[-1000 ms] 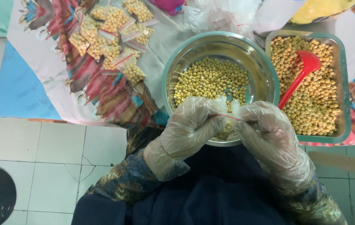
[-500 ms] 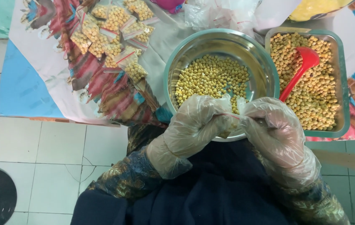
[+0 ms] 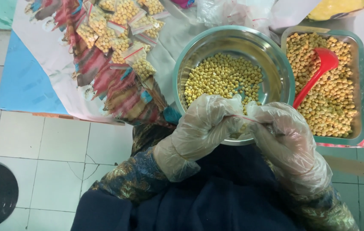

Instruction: Packaging chickpeas into small plastic bags and sealing them with rubber bands.

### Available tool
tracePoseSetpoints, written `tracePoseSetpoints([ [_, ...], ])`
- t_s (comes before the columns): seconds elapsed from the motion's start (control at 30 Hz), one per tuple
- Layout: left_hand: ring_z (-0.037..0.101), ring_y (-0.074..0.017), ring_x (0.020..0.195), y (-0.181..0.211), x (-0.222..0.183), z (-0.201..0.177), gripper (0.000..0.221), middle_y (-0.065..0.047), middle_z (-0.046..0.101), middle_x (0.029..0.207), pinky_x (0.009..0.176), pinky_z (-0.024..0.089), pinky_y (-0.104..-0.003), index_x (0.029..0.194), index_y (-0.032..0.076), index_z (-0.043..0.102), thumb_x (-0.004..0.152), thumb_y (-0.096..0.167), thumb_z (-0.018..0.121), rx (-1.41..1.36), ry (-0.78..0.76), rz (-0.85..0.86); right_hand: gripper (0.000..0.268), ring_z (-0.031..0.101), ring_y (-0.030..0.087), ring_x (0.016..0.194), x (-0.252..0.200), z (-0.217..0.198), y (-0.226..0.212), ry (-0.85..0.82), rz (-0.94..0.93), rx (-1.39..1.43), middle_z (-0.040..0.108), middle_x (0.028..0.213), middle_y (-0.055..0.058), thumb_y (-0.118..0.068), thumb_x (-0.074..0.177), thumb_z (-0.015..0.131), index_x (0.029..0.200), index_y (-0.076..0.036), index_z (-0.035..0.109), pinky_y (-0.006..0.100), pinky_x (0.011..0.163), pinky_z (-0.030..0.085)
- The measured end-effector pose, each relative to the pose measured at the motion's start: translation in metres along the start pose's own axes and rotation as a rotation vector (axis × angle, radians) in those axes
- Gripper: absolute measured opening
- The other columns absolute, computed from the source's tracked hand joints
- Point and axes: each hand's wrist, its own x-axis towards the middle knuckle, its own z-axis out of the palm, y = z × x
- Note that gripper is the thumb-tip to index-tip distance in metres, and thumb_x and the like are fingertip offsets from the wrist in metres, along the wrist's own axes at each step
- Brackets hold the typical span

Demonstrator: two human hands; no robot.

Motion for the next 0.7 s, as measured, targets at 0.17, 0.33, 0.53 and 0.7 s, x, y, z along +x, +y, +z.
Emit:
tracePoseSetpoints([
  [0.17,0.068,-0.0254,0.080,0.001,0.000,0.000,0.023,-0.009,0.066,0.089,0.074,0.055,-0.038,0.106,0.004,0.066,0.108,0.022,0.052,-0.019,-0.029,-0.046,0.014,0.065,0.022,0.085,0.002,-0.003,-0.006,-0.032,0.094,0.035,0.067,0.091,0.009,-0.005,0.097,0.062,0.110,-0.003,0.066,0.035,0.086,0.050],
  [0.33,0.057,-0.0195,0.072,0.002,0.005,0.006,0.028,-0.004,0.057,0.080,0.069,0.048,-0.035,0.098,0.005,0.063,0.109,0.026,0.049,-0.173,-0.037,-0.081,0.010,0.058,0.019,0.077,0.002,-0.008,-0.001,-0.082,0.108,0.029,0.062,0.085,0.004,-0.007,0.097,0.059,0.105,-0.006,0.066,0.034,0.079,0.046],
  [0.53,0.074,-0.0341,0.093,-0.020,-0.017,0.019,0.007,-0.014,0.070,0.096,0.088,0.061,-0.045,0.101,0.009,0.073,0.095,0.014,0.074,-0.096,0.142,-0.229,0.009,0.068,0.020,0.081,-0.008,0.006,0.012,0.166,0.166,0.195,0.068,0.088,0.015,-0.005,0.088,0.076,0.095,0.000,0.073,0.034,0.072,0.056],
  [0.7,0.074,-0.0308,0.095,-0.023,-0.021,0.023,0.008,-0.014,0.071,0.096,0.087,0.061,-0.042,0.101,0.010,0.075,0.094,0.014,0.076,-0.095,0.181,-0.234,0.020,0.068,0.015,0.088,-0.017,0.014,0.019,0.243,0.251,0.464,0.070,0.097,0.016,0.001,0.085,0.076,0.104,0.004,0.070,0.031,0.075,0.060],
])
